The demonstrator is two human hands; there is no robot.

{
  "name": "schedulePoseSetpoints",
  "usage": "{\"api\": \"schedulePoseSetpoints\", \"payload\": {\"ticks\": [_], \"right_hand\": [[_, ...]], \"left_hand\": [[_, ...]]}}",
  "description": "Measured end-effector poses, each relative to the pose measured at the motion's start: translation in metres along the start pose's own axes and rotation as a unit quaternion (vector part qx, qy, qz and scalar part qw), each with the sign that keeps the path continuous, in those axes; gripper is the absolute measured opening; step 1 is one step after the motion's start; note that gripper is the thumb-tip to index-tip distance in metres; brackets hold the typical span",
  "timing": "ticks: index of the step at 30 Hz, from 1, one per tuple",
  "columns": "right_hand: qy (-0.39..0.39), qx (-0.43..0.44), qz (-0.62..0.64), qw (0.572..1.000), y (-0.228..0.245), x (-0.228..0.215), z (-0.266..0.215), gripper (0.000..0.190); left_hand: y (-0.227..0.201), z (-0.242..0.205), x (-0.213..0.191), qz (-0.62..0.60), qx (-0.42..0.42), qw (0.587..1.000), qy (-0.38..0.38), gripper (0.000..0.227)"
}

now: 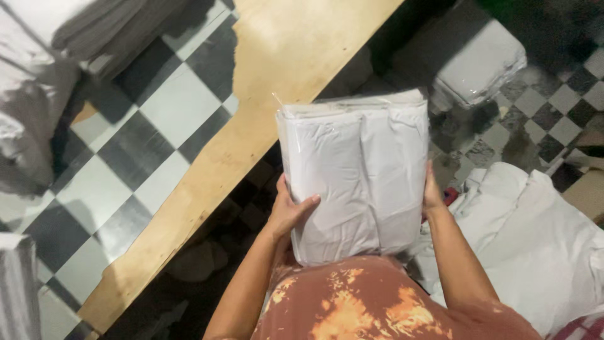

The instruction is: The person folds white garments and places them into clear plastic bags on a wooden table. They smooth the fabric, seal the bags, and stack the packaged items. The process is repeated for multiple garments throughout the clip.

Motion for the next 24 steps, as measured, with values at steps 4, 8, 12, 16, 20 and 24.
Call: {"api": "schedulePoseSetpoints", "payload": {"ticks": [4,8,12,16,20,24], "right_hand": [[-0.041,0.054,-0.015,0.998,0.015,-0.084,0.030,0.086],[-0.085,0.077,-0.102,0.988,0.040,-0.146,0.101,0.078],[-0.097,0.026,-0.266,0.959,0.058,-0.184,0.207,0.069],[-0.012,-0.065,-0.411,0.909,0.060,-0.204,0.330,0.067],[0.031,-0.042,-0.477,0.878,0.050,-0.211,0.432,0.071],[0.021,-0.018,-0.566,0.824,0.026,-0.218,0.506,0.078]], "left_hand": [[0.004,0.064,0.081,-0.117,-0.203,0.971,0.037,0.116],[0.055,0.142,0.151,-0.128,-0.299,0.945,0.004,0.107],[0.145,0.249,0.195,-0.153,-0.280,0.946,0.055,0.099],[0.227,0.354,0.229,-0.230,-0.305,0.922,0.067,0.101],[0.282,0.442,0.263,-0.317,-0.335,0.881,0.104,0.100],[0.331,0.506,0.281,-0.366,-0.301,0.874,0.107,0.091]]}}
Point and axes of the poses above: each hand's wrist, its own z-axis towards the middle knuckle, its own x-axis out of the palm, y = z × x, the point moved 2 cm from there along z, towards the middle knuckle, and after that the axes turned 8 degrees about -x, right-handed, at the moved point
